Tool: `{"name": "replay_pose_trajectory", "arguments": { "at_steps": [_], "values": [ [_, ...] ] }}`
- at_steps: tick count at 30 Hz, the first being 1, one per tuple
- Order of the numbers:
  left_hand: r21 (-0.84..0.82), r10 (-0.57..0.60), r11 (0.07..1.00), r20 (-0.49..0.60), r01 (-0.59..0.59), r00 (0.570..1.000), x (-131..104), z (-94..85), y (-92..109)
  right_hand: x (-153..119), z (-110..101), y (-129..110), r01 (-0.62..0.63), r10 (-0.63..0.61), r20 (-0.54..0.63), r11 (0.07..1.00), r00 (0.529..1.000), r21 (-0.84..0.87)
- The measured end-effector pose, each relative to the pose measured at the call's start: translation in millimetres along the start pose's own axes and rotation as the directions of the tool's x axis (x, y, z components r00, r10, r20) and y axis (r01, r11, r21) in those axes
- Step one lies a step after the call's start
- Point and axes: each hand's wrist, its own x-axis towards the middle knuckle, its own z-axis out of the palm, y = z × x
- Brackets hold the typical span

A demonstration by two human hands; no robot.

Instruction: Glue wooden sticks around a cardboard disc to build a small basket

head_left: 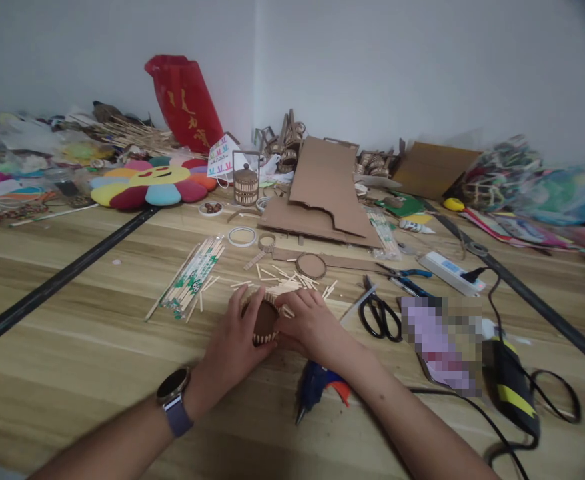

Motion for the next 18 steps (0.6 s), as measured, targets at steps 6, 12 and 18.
{"name": "replay_pose_trajectory", "arguments": {
  "at_steps": [6,12,18],
  "values": [
    [0.001,-0.022,1.000,-0.011,0.022,1.000,-0.1,0.3,0.9,0.5,0.5,0.0,0.009,-0.010,-0.017,0.999,1.000,-0.045],
    [-0.027,-0.014,1.000,0.005,0.014,1.000,0.4,-1.4,0.9,0.1,8.1,1.0,0.018,-0.019,-0.032,0.999,0.999,-0.039],
    [-0.064,-0.033,0.997,0.021,0.034,0.999,0.9,-0.4,-2.7,-2.7,-11.5,0.8,-0.013,0.014,-0.024,0.999,1.000,0.029]
  ]
}}
